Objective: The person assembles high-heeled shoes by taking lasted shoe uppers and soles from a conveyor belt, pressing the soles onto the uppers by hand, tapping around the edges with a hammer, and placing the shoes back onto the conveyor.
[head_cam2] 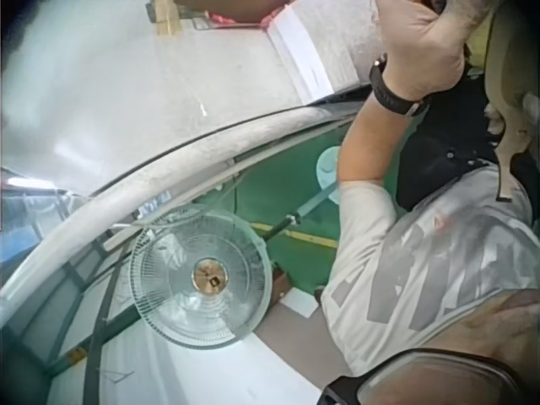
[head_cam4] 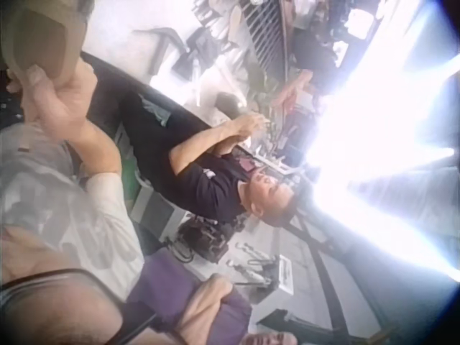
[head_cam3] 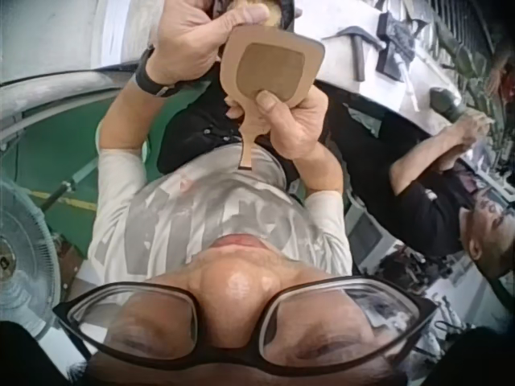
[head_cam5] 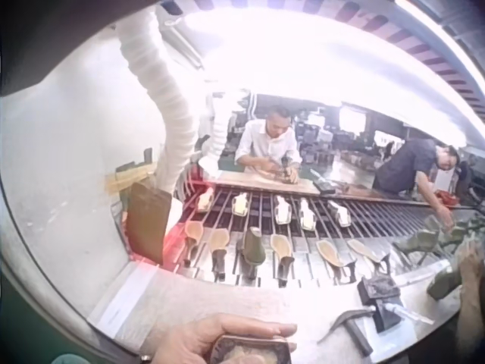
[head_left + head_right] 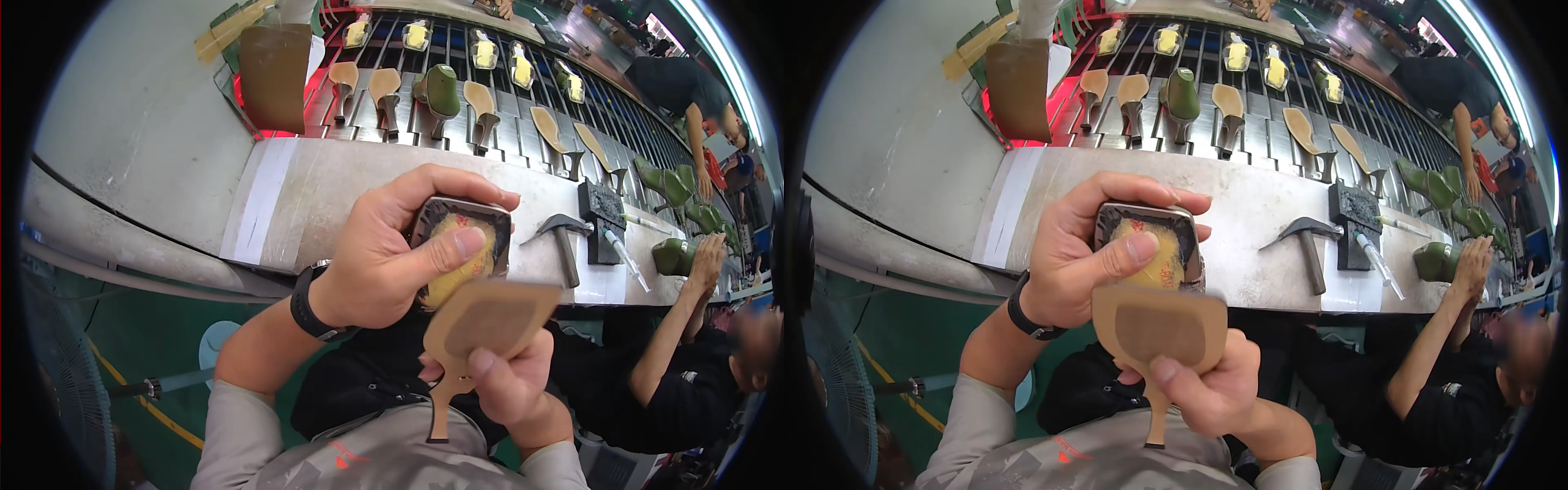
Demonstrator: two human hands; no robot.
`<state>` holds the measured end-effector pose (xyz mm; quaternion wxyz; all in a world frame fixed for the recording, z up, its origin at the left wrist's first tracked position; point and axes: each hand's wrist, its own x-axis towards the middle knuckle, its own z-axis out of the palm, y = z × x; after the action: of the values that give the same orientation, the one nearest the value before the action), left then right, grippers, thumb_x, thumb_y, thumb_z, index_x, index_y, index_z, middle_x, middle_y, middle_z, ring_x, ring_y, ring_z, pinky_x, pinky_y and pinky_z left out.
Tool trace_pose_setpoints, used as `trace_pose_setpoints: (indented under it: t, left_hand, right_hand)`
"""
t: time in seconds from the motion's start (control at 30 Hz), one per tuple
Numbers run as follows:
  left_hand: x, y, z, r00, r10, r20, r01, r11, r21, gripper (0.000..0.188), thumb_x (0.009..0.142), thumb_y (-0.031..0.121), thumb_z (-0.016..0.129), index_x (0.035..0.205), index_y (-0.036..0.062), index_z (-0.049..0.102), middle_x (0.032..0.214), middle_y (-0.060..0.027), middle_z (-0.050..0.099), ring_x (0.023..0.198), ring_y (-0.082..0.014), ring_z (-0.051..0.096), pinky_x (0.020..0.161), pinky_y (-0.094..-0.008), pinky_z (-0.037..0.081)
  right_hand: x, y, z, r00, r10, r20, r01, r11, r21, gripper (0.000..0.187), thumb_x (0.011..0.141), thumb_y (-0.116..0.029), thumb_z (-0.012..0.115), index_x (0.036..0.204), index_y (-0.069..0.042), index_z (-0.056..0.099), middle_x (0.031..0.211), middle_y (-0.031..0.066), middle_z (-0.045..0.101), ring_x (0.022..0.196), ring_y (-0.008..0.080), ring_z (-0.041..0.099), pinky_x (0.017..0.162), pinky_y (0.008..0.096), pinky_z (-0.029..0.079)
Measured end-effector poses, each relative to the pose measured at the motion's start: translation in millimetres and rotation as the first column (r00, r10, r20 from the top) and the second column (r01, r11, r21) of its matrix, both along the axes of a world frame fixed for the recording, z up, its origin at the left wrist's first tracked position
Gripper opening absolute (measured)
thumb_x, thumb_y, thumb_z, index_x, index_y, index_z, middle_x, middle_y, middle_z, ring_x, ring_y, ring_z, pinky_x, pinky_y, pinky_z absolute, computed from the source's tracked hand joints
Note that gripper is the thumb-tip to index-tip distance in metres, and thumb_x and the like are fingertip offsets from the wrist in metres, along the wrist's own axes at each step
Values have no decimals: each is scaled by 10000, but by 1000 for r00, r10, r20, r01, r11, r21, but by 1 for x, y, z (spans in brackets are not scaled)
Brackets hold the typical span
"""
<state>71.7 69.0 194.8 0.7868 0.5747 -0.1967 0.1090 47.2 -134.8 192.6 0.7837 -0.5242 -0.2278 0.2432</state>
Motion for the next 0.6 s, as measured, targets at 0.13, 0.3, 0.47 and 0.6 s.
trace_pose_setpoints:
  t: [0.13, 0.3, 0.47, 0.6]
  left_hand:
    - [-5, 2, 0, 999, 8, -53, -8, 1000, -7, 345, 1051, 210, 622, 1304, -11, 545, 1359, -315, 615, 1235, -358, 664, 1039, -473, 557]
    - [-11, 0, -11, 995, -92, 40, 96, 988, -117, 708, 921, 518, 762, 1309, -21, 518, 1361, -350, 596, 1253, -392, 645, 1052, -518, 541]
    - [-13, 1, -8, 993, -96, 69, 98, 995, -18, 735, 844, 416, 845, 1311, -39, 503, 1339, -372, 598, 1250, -390, 647, 1047, -509, 546]
    - [-13, 2, -9, 992, -104, 66, 105, 995, -3, 696, 845, 343, 844, 1310, -48, 504, 1335, -373, 600, 1247, -383, 650, 1043, -493, 551]
  right_hand:
    - [9, 10, -10, 997, -28, -70, 26, 999, -22, 309, 1054, -154, 590, 990, 101, 753, 822, 160, 777, 714, 179, 749, 632, 287, 608]
    - [9, 10, -6, 999, -7, 41, 10, 997, -75, 328, 1064, -184, 595, 1004, 99, 751, 835, 167, 777, 720, 184, 753, 624, 292, 613]
    - [10, 7, -9, 998, 16, 56, -12, 998, -59, 340, 1071, -193, 592, 1015, 106, 744, 854, 178, 776, 728, 201, 758, 634, 310, 623]
    - [9, 7, -10, 998, 22, 51, -21, 999, -25, 336, 1070, -189, 598, 1018, 112, 738, 860, 180, 776, 733, 211, 760, 640, 321, 630]
